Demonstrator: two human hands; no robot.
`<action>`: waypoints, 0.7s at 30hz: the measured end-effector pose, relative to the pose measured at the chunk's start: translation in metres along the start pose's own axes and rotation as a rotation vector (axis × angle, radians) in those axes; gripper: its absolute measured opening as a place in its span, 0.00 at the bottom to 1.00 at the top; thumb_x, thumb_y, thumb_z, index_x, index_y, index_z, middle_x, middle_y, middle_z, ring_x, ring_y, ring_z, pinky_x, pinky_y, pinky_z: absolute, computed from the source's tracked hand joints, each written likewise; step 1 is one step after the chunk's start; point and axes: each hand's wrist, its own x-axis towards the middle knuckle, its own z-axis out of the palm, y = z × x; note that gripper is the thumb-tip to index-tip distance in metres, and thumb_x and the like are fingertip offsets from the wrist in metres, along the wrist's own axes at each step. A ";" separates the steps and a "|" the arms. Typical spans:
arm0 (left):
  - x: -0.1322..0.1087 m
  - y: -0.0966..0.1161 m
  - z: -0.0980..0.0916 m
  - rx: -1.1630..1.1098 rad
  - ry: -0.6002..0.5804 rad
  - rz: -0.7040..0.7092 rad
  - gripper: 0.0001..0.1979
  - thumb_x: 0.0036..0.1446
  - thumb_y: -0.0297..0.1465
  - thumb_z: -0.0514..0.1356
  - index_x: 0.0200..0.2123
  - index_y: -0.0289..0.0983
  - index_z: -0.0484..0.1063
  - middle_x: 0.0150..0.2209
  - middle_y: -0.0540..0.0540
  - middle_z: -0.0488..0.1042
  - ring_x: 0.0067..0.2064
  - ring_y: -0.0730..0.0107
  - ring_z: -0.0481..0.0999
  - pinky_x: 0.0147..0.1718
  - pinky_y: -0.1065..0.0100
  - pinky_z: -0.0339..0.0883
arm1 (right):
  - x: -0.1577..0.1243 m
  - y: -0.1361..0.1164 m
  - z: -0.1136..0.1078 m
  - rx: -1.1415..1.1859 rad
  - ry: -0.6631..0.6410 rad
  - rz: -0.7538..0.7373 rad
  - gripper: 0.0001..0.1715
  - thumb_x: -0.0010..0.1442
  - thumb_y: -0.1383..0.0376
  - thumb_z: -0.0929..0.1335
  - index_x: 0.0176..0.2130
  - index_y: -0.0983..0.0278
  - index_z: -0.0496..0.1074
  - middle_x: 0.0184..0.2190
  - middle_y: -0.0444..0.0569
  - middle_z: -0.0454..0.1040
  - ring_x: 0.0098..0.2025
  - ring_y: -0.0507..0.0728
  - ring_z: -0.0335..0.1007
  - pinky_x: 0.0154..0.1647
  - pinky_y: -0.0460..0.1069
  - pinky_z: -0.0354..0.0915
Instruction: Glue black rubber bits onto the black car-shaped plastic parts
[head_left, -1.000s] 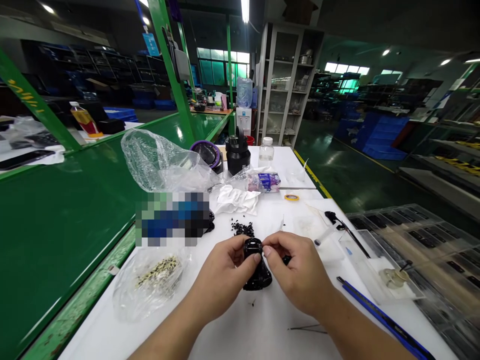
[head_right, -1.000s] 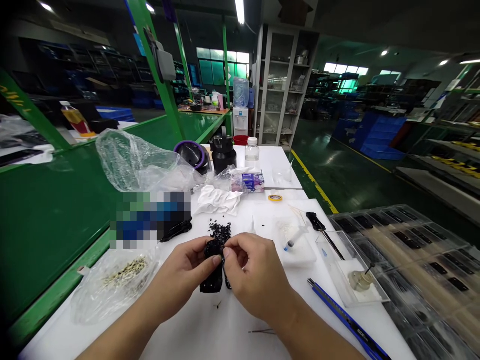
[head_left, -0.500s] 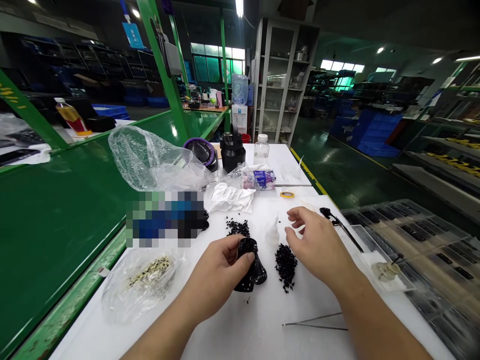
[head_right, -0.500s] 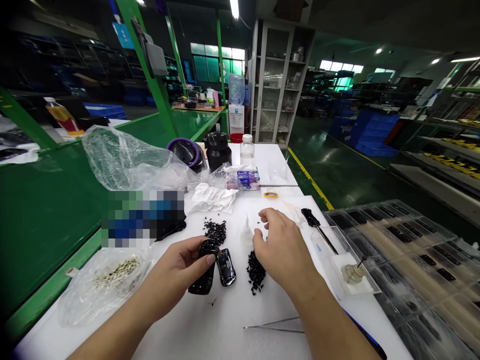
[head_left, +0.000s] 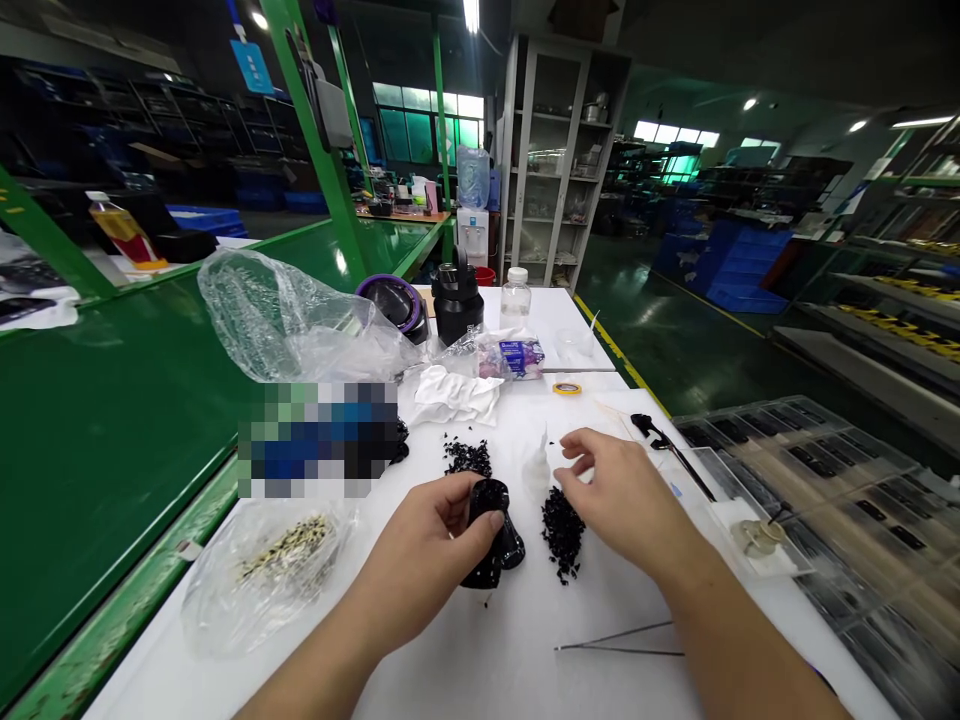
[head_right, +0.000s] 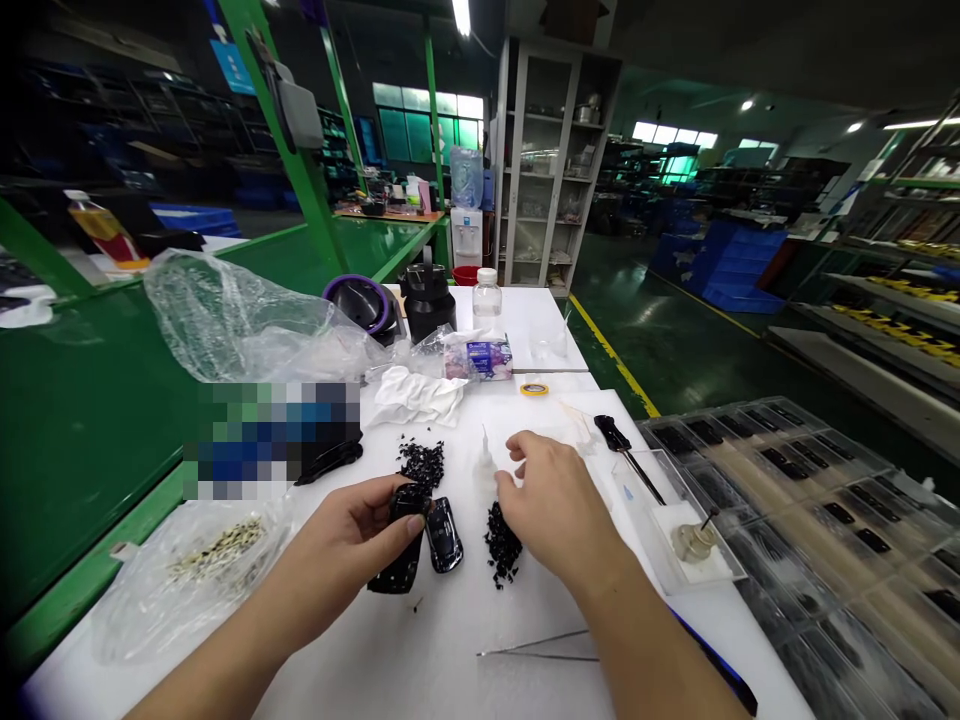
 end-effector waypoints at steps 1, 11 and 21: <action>0.000 0.001 0.000 0.020 0.003 -0.005 0.09 0.51 0.37 0.63 0.29 0.36 0.73 0.25 0.49 0.69 0.27 0.68 0.67 0.25 0.70 0.60 | 0.000 -0.001 0.005 0.025 -0.009 -0.004 0.16 0.57 0.67 0.67 0.47 0.65 0.73 0.42 0.55 0.78 0.41 0.61 0.74 0.38 0.53 0.67; -0.005 0.010 0.004 -0.043 -0.156 -0.096 0.10 0.49 0.37 0.64 0.28 0.36 0.75 0.21 0.51 0.65 0.23 0.71 0.62 0.21 0.71 0.56 | 0.009 0.000 0.019 0.385 -0.056 -0.066 0.15 0.62 0.62 0.65 0.49 0.61 0.70 0.41 0.49 0.75 0.41 0.58 0.72 0.41 0.52 0.67; -0.007 0.009 0.003 0.007 -0.297 -0.145 0.07 0.49 0.33 0.63 0.26 0.37 0.69 0.23 0.53 0.61 0.26 0.73 0.59 0.24 0.72 0.55 | -0.013 -0.011 -0.022 0.991 0.149 -0.159 0.15 0.57 0.55 0.69 0.43 0.56 0.68 0.20 0.38 0.56 0.21 0.52 0.54 0.21 0.47 0.54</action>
